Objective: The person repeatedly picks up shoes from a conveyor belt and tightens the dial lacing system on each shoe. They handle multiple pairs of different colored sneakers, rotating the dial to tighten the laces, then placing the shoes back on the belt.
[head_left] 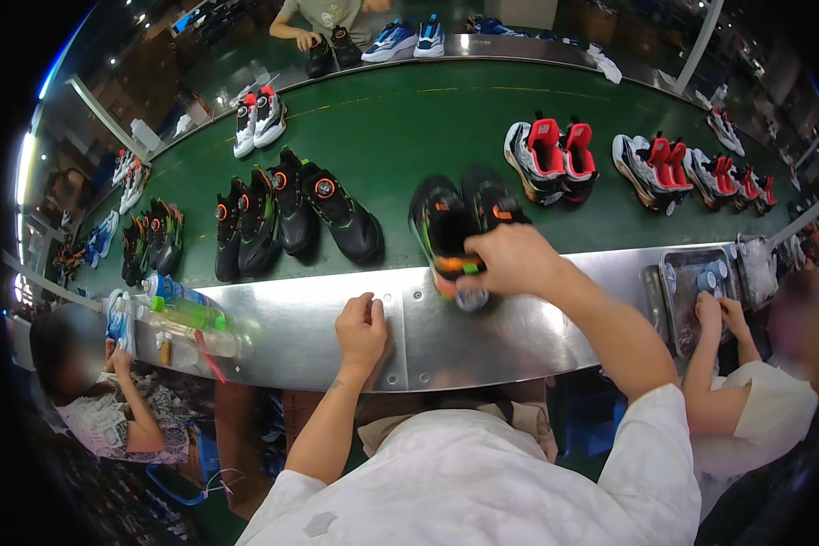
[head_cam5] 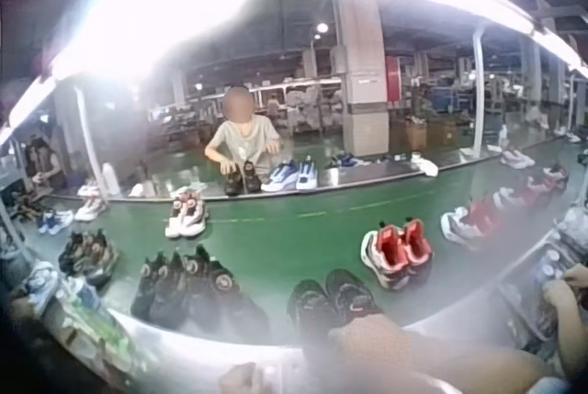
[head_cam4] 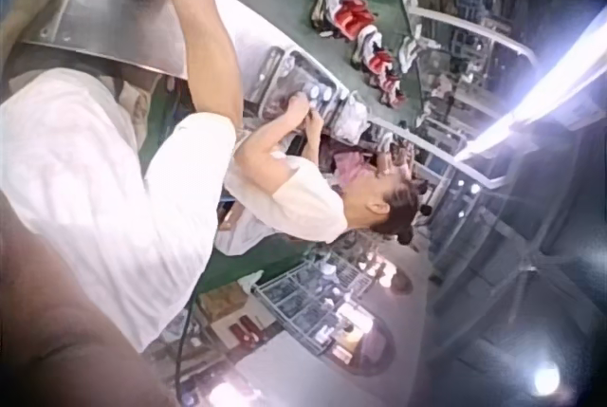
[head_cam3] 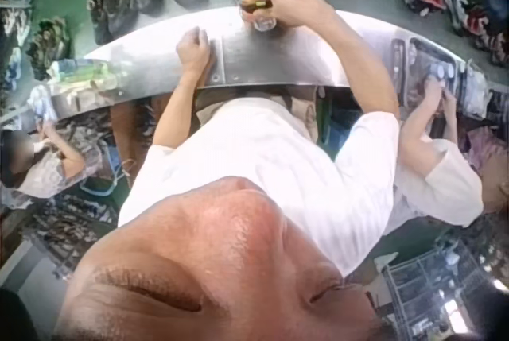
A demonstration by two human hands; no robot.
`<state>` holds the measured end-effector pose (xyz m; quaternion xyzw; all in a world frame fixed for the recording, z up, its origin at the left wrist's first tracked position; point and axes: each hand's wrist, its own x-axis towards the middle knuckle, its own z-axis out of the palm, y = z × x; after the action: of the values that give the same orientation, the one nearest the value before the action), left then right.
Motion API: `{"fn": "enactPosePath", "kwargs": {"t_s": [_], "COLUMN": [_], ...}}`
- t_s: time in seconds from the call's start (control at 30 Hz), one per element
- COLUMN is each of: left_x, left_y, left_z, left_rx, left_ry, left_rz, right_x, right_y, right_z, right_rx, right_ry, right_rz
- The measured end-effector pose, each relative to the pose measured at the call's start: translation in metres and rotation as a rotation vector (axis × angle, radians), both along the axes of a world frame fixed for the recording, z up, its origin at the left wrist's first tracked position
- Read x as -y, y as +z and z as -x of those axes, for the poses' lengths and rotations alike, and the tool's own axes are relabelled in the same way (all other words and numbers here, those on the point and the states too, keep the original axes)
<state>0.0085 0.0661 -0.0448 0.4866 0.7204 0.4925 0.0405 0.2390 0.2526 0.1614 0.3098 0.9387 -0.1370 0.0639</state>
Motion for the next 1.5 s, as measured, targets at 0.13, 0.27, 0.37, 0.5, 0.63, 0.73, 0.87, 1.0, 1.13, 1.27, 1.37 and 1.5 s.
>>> {"fn": "enactPosePath", "kwargs": {"t_s": [0.13, 0.27, 0.37, 0.5, 0.63, 0.73, 0.87, 1.0, 1.13, 1.27, 1.37, 1.5], "left_x": [-0.006, -0.017, 0.0, -0.002, -0.012, -0.011, -0.014, -0.008, -0.015, -0.021, -0.025, -0.031], "left_y": [-0.004, -0.003, -0.008, -0.003, -0.003, -0.006, -0.006, -0.003, 0.0, 0.046, 0.08, 0.083], "left_z": [-0.002, -0.004, 0.001, -0.006, -0.014, -0.013, -0.014, -0.012, -0.019, -0.069, -0.116, -0.127], "left_rx": [0.082, 0.017, 0.05, 0.075, 0.082, 0.046, 0.056, 0.045, 0.002, 0.483, 0.125, 0.132], "left_ry": [0.03, -0.005, 0.046, 0.042, 0.004, 0.004, 0.001, 0.047, -0.043, -0.289, -0.429, -0.427], "left_rz": [0.025, 0.006, 0.068, 0.091, 0.062, 0.051, 0.051, 0.044, 0.075, 0.297, 0.285, 0.231], "right_x": [-0.078, -0.148, -0.14, -0.201, -0.244, -0.236, -0.194, -0.079, 0.039, 0.11, 0.128, 0.138], "right_y": [-0.02, -0.071, -0.027, -0.024, -0.075, -0.084, -0.064, -0.043, -0.05, -0.056, -0.059, -0.029], "right_z": [0.053, 0.059, 0.055, -0.035, -0.129, -0.124, -0.087, -0.066, -0.099, -0.134, -0.163, -0.185], "right_rx": [-0.066, -0.306, -0.168, 0.194, 0.267, 0.226, 0.216, 0.068, 0.035, 0.007, 0.057, 0.29], "right_ry": [-0.025, 0.255, 0.062, -0.342, -0.355, -0.303, -0.265, -0.208, -0.144, -0.147, -0.194, -0.345], "right_rz": [-0.12, -0.135, -0.082, -0.3, -0.082, -0.161, -0.134, 0.055, 0.007, 0.005, -0.162, -0.26]}}
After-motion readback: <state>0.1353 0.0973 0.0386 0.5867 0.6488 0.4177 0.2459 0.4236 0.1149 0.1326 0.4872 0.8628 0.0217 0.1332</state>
